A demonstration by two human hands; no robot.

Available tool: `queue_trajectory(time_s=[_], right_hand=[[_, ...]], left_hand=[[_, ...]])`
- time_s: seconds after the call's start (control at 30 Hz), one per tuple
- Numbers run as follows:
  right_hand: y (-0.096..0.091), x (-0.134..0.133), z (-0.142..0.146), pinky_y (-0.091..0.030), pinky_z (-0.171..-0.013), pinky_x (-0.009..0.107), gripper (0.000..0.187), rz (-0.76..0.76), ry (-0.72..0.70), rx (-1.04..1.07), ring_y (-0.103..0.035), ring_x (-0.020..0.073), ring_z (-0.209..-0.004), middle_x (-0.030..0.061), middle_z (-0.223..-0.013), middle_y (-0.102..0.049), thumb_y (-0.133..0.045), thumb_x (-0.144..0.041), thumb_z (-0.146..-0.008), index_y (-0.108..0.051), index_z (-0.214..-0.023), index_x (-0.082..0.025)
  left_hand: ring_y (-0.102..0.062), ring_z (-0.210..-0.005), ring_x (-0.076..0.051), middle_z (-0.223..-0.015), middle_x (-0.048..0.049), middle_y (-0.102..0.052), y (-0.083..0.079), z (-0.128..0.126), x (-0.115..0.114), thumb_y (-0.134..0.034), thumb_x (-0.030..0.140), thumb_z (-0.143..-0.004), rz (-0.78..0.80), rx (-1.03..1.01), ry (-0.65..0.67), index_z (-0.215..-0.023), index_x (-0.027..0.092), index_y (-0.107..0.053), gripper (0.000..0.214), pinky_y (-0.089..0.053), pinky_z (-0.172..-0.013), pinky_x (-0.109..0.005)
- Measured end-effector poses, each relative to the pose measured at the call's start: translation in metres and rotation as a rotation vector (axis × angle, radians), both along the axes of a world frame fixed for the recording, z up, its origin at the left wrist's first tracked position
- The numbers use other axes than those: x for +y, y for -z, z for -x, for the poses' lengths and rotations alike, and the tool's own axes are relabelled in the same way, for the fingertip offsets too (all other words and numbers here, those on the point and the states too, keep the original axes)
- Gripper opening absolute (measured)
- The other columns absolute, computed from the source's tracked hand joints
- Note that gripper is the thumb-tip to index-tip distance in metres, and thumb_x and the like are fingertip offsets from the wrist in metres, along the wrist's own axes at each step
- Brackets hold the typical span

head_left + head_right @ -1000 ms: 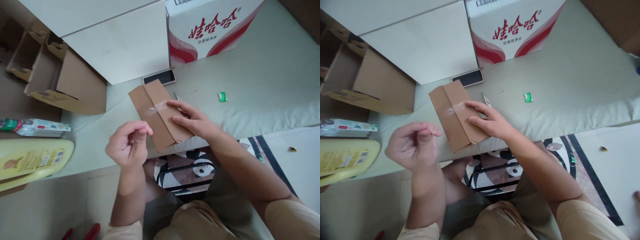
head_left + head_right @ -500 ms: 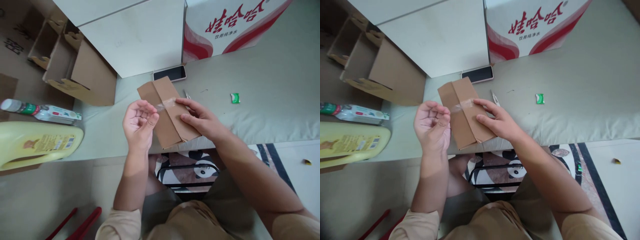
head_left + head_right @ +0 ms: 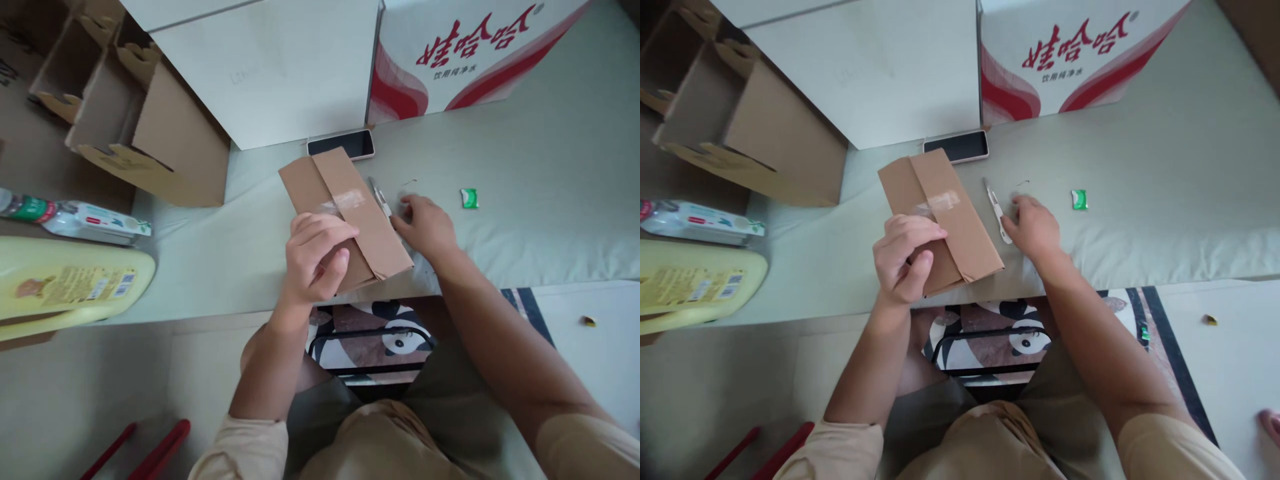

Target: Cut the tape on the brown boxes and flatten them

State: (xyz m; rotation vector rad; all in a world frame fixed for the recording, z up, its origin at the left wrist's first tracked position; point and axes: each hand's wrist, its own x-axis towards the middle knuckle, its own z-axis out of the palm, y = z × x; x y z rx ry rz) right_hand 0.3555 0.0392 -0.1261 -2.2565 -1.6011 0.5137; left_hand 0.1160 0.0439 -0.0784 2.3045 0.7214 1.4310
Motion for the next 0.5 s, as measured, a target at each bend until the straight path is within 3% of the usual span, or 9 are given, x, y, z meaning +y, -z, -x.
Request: queue_trajectory(time_s=[0.13, 0.27, 0.33, 0.4, 0.5], right_hand=[[-0.018, -0.004, 0.019, -0.049, -0.076, 0.038, 0.052, 0.161, -0.068, -0.103, -0.073, 0.0333, -0.1, 0.0095, -0.109, -0.08, -0.056, -0.031, -0.094, -0.058, -0.146, -0.023], [-0.022, -0.005, 0.03, -0.045, -0.07, 0.035, 0.046, 0.227, -0.129, -0.134, -0.072, 0.0315, -0.098, 0.016, -0.121, -0.076, -0.049, -0.029, -0.098, -0.06, -0.142, -0.022], [-0.015, -0.004, 0.025, -0.043, -0.068, 0.033, 0.043, 0.189, -0.118, -0.105, -0.071, 0.0282, -0.088, 0.0159, -0.108, -0.078, -0.052, -0.029, -0.095, -0.065, -0.134, -0.019], [-0.005, -0.002, 0.016, -0.042, -0.065, 0.031, 0.03, 0.095, -0.1, -0.012, -0.066, 0.0233, -0.075, 0.01, -0.086, -0.076, -0.058, -0.031, -0.088, -0.071, -0.112, -0.018], [0.01, 0.002, -0.001, -0.039, -0.06, 0.03, 0.017, -0.115, -0.035, 0.17, -0.056, 0.0172, -0.061, 0.0022, -0.068, -0.066, -0.061, -0.036, -0.083, -0.066, -0.085, -0.02]], left_hand=[[-0.072, -0.093, -0.021, -0.095, -0.0038, -0.077, 0.01, -0.004, -0.001, -0.047, 0.034, -0.098, -0.033, -0.061, -0.038, -0.092, 0.024, -0.065, 0.021, -0.051, -0.087, -0.042], [-0.07, -0.094, -0.022, -0.095, -0.0047, -0.075, 0.019, -0.012, -0.005, -0.047, 0.031, -0.095, -0.12, -0.083, -0.101, -0.09, 0.024, -0.063, 0.019, -0.051, -0.088, -0.042], [-0.07, -0.094, -0.023, -0.095, -0.0053, -0.075, 0.021, -0.016, -0.006, -0.046, 0.028, -0.094, -0.137, -0.092, -0.119, -0.092, 0.023, -0.063, 0.018, -0.051, -0.088, -0.043], [-0.07, -0.094, -0.023, -0.095, -0.0056, -0.075, 0.022, -0.018, -0.007, -0.046, 0.025, -0.092, -0.144, -0.101, -0.127, -0.092, 0.023, -0.063, 0.018, -0.051, -0.088, -0.043], [-0.071, -0.094, -0.023, -0.095, -0.0058, -0.076, 0.022, -0.019, -0.008, -0.045, 0.022, -0.089, -0.15, -0.101, -0.141, -0.093, 0.024, -0.064, 0.018, -0.052, -0.087, -0.042]])
